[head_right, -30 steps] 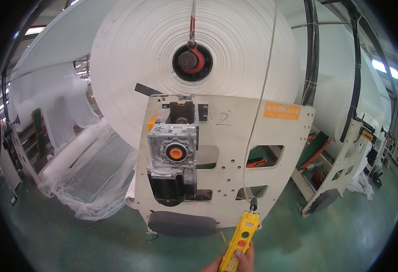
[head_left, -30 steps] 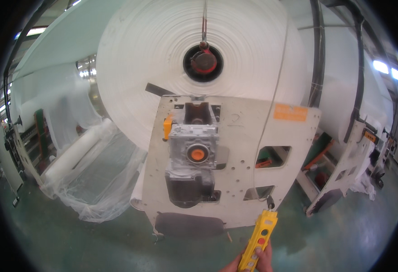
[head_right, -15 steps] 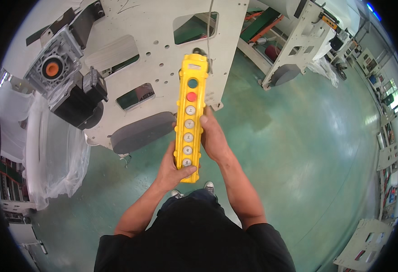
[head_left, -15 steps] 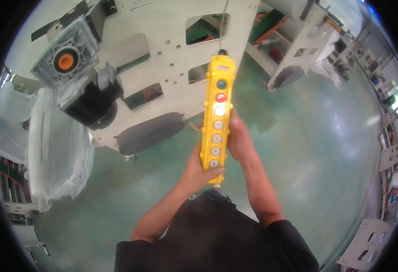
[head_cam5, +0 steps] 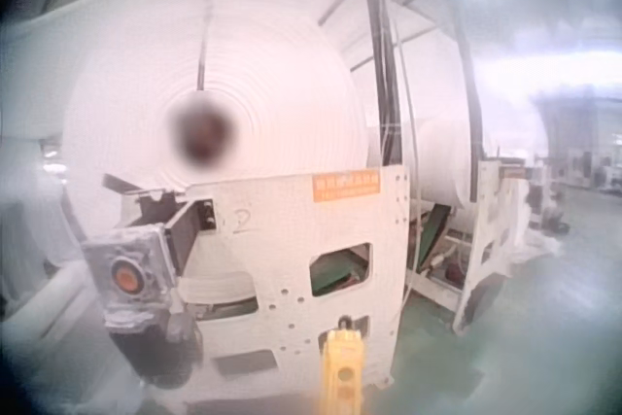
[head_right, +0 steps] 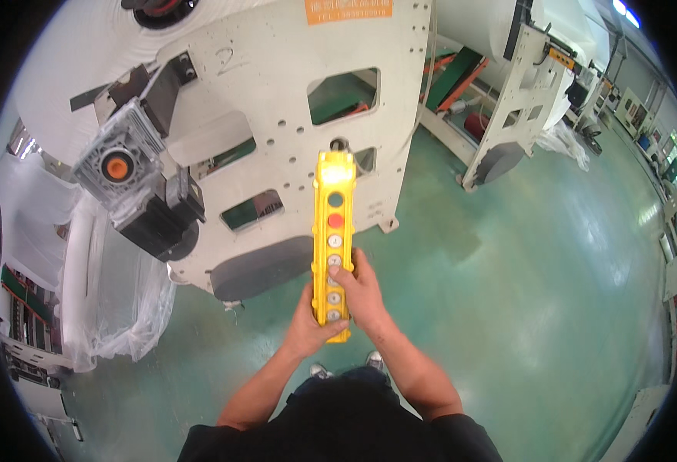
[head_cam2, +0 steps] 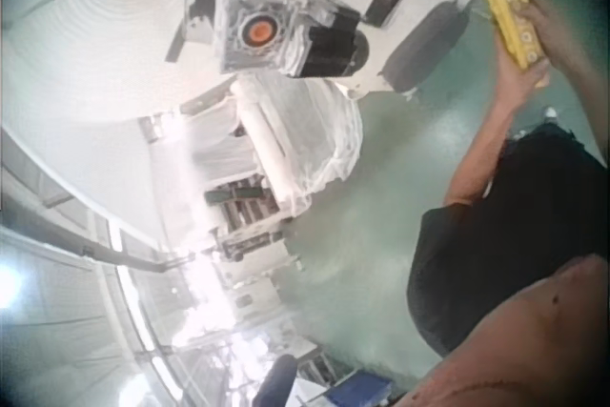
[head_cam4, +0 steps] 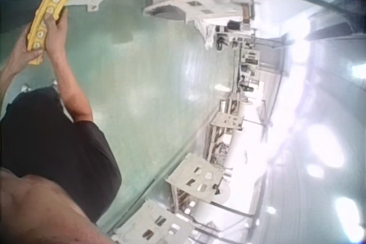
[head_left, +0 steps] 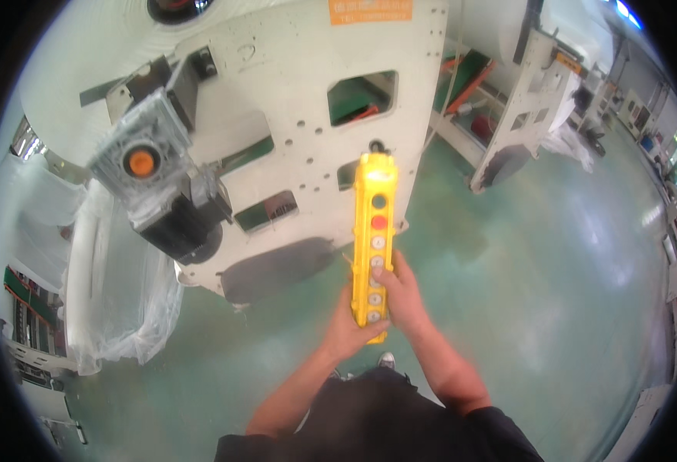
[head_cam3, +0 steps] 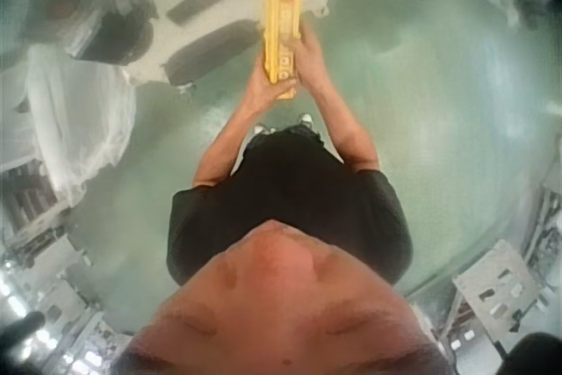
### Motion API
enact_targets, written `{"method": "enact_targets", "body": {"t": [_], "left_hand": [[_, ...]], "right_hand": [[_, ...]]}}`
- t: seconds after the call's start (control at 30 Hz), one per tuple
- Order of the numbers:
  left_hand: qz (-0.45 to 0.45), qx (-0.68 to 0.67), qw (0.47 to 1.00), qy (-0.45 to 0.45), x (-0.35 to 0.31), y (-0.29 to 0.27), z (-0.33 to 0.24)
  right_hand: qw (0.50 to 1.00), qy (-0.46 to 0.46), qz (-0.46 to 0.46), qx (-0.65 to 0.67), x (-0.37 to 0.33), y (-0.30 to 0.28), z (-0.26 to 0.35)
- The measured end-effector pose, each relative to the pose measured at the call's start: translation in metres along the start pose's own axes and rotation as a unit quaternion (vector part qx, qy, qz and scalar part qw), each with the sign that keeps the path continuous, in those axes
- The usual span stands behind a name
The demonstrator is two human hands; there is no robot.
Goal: The person operates a yellow handheld remote to maneuver a large white roll of material and align it with the spindle of a manufacturing machine.
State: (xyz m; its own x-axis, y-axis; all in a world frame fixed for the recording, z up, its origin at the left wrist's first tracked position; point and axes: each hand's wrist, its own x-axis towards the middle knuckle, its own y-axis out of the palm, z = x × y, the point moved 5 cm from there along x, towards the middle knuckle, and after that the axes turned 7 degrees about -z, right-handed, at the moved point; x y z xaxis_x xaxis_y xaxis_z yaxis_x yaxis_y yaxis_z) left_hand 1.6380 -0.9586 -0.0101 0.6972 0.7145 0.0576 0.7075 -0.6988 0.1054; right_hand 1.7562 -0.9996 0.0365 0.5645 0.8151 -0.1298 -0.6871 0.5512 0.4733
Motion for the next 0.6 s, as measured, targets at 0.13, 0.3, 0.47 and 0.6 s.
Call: {"method": "enact_targets", "body": {"t": [0.13, 0.3, 0.47, 0.6], "left_hand": [[0.000, -0.061, 0.997, -0.051, -0.001, 0.001, -0.005], [-0.043, -0.002, 0.998, -0.035, -0.010, -0.013, 0.014], [-0.031, 0.003, 0.998, -0.054, -0.012, -0.023, 0.016], [-0.050, 0.041, 0.997, -0.043, -0.023, -0.033, 0.024]], "right_hand": [[0.999, 0.003, -0.016, 0.050, 0.009, -0.001, -0.021], [0.996, 0.036, 0.011, 0.085, 0.015, 0.009, -0.028], [0.999, 0.033, -0.002, 0.023, 0.021, 0.020, -0.028], [0.999, 0.040, 0.010, 0.012, 0.023, 0.024, -0.037]]}}
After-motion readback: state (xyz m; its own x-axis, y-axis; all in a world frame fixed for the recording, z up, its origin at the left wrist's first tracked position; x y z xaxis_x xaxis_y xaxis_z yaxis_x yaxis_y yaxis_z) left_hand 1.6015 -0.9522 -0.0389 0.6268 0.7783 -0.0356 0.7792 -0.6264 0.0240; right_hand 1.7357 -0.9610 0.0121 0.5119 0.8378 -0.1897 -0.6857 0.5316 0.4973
